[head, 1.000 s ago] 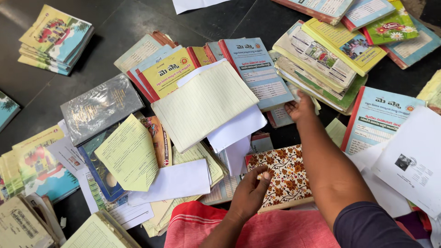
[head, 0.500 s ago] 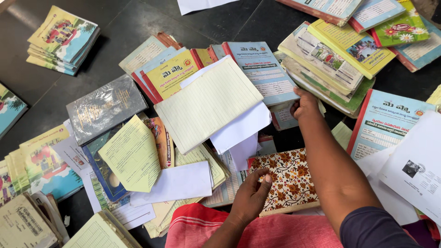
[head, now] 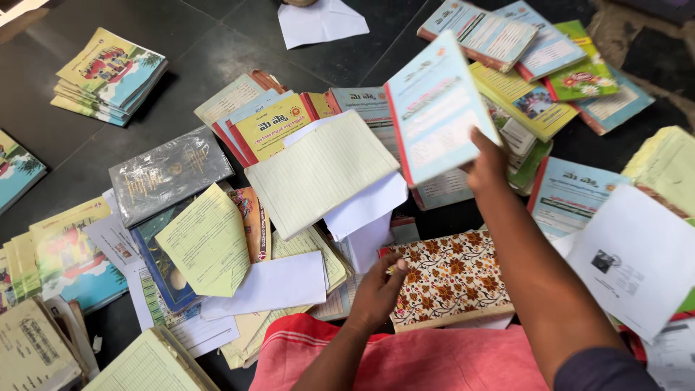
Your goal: The person sits on the floor and sorts through a large pile of books and papers. They pick up books, flip through pages, and place them into separate stacks on the floor.
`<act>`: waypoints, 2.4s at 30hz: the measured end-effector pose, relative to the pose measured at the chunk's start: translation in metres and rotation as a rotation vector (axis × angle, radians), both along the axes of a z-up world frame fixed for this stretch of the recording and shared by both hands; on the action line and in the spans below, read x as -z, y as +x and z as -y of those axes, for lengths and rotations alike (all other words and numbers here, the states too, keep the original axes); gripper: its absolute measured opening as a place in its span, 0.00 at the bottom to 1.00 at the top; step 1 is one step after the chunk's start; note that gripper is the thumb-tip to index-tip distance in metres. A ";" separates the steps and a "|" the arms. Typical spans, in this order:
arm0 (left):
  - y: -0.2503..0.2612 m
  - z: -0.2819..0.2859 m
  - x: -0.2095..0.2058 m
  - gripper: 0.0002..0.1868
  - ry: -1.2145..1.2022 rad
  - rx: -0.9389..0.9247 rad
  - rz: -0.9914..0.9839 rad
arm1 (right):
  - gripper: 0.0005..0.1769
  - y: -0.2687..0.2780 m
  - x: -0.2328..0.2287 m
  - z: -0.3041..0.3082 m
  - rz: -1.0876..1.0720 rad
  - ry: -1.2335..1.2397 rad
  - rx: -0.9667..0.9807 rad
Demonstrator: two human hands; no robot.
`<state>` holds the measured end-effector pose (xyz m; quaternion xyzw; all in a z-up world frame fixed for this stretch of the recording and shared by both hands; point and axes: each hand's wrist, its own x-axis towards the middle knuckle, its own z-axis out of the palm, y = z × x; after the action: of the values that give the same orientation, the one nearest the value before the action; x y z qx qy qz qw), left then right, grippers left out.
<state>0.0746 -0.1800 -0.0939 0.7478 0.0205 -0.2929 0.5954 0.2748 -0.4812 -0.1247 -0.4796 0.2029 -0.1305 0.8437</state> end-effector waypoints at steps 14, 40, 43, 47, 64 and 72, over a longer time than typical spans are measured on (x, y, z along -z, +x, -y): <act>0.000 -0.016 0.024 0.32 -0.555 -0.367 0.203 | 0.44 -0.268 -0.009 -0.026 -0.111 -0.224 -0.584; -0.022 -0.062 -0.002 0.19 -0.700 -0.319 0.242 | 0.50 -0.233 -0.128 -0.191 0.600 -1.999 -0.160; -0.016 -0.057 0.007 0.20 -0.673 -0.419 0.133 | 0.50 -0.216 -0.122 -0.197 0.309 -2.093 -0.443; -0.011 -0.061 0.013 0.22 -0.892 -0.440 0.019 | 0.58 -0.223 -0.136 -0.178 0.253 -1.863 -0.183; 0.003 -0.046 0.044 0.43 -0.767 -0.964 0.154 | 0.37 -0.262 -0.010 -0.136 -0.245 -0.368 -0.579; -0.055 0.013 0.142 0.38 -0.676 -0.311 0.381 | 0.35 -0.258 0.032 -0.160 -0.283 -0.485 -0.426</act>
<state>0.0200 -0.1933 -0.2360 0.5389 -0.0746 -0.0463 0.8378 0.0172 -0.3212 -0.1565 -0.7108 0.1765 0.0717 0.6771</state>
